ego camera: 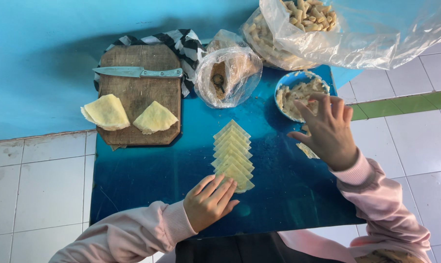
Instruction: The person stacks thin pastry sheets into an overlapping diamond pattern on the table, spoons brown filling from a plastic-lined container onto the center of the stack, and folds the edges of the pastry over the filling by hand to enclose it. A bowl of filling and a cutting board with folded pastry pieces sit nearby.
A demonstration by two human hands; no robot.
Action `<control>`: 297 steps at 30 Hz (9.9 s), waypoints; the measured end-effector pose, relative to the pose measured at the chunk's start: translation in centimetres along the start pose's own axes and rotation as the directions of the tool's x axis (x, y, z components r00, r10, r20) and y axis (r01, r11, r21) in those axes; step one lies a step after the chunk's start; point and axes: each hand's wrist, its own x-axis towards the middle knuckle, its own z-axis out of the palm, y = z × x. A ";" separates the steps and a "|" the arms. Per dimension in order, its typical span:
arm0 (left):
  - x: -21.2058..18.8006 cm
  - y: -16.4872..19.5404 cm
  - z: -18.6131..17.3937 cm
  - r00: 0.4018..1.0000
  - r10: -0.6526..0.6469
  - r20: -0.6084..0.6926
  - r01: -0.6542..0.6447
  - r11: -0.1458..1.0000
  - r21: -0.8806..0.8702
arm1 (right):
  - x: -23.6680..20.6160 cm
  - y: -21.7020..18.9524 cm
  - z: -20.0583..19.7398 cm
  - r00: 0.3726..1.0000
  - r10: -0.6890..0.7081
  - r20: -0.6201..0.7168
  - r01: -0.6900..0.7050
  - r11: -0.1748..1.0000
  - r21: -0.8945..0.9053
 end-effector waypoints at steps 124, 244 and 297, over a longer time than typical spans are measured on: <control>-1.3 -0.2 2.0 1.000 -0.019 -0.007 0.018 1.000 -0.019 | -0.1 -7.0 6.0 0.791 -0.600 -0.116 0.569 0.793 -0.218; -1.5 0.7 -0.1 0.996 -0.069 -0.063 0.084 0.958 0.276 | -3.2 -9.3 2.8 0.832 -0.553 0.046 0.348 0.585 0.732; -1.1 -0.7 0.4 1.000 -0.026 -0.002 0.026 0.992 0.125 | 3.0 -7.3 4.5 0.828 -0.556 -0.070 0.526 0.815 -0.245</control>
